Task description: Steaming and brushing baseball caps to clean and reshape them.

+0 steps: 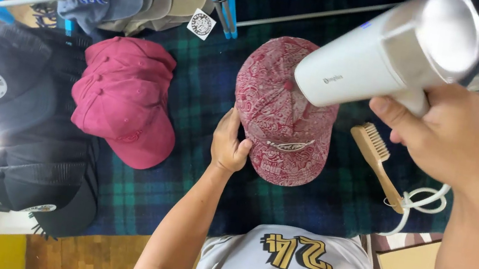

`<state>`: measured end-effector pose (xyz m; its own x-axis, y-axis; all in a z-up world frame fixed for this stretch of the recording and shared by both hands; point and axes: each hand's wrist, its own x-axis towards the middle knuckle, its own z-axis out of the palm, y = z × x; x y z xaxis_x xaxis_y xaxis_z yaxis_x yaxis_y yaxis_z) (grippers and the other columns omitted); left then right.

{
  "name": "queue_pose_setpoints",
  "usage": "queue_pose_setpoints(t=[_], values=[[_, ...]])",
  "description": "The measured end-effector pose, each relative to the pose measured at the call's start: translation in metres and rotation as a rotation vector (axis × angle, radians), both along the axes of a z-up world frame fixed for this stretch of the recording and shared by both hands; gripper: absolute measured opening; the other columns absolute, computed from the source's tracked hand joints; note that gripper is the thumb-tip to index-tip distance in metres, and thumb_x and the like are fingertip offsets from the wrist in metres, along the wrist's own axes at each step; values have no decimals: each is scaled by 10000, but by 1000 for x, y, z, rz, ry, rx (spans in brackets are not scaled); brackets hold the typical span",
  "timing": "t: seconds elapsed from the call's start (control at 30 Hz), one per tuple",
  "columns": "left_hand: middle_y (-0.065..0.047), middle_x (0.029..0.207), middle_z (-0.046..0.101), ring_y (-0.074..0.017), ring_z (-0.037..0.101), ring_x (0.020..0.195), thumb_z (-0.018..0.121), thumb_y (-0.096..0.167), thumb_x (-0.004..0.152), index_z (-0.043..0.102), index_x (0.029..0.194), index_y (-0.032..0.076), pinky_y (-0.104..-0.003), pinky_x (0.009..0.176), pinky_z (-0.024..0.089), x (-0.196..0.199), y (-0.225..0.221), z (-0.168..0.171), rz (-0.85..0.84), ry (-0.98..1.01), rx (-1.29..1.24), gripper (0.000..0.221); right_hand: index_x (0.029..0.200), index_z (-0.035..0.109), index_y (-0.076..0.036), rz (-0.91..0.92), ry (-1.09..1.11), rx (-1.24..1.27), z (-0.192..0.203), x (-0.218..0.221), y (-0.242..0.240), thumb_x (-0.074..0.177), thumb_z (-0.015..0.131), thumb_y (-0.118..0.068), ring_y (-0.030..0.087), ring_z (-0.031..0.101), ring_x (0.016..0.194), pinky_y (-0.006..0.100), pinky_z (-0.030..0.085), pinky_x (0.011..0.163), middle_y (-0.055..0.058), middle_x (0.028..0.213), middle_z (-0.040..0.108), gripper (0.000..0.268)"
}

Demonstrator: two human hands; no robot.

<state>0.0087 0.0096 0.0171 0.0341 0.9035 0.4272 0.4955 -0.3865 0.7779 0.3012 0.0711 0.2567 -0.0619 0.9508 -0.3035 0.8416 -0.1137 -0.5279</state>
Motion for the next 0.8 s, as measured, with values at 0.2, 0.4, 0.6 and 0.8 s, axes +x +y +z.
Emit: queue_pose_setpoints(t=[0.2, 0.4, 0.6, 0.8], values=[[-199, 1398, 628, -410, 662, 1161, 214, 742, 1033, 289, 1587, 12, -537, 1092, 484, -5, -2, -20, 43, 34, 13, 919, 1270, 638, -79, 292, -329, 129, 31, -43, 34, 966, 665, -576, 485, 702, 916, 525, 512, 788, 221, 988, 761, 583], [-167, 1238, 691, -371, 686, 1110, 230, 753, 1024, 266, 1610, 55, -581, 1121, 461, -7, -4, -23, 51, 37, -12, 912, 1267, 629, -88, 488, -515, 95, 56, -103, 65, 966, 613, -615, 507, 689, 1031, 547, 522, 867, 249, 1091, 755, 607], [-161, 1264, 684, -376, 680, 1133, 221, 756, 1012, 262, 1607, 51, -590, 1153, 432, -8, -4, -28, 56, 41, -32, 924, 1312, 656, -65, 564, -560, 111, 41, -139, 101, 991, 625, -570, 439, 706, 941, 529, 530, 756, 189, 1132, 746, 599], [-166, 1302, 681, -375, 678, 1163, 218, 767, 1004, 283, 1601, 58, -588, 1138, 446, -9, -4, -29, 70, 44, -40, 929, 1047, 582, 109, 559, -423, -104, 6, -165, 144, 1149, 503, -484, 348, 560, 416, 441, 491, 466, 289, 609, 650, 607]])
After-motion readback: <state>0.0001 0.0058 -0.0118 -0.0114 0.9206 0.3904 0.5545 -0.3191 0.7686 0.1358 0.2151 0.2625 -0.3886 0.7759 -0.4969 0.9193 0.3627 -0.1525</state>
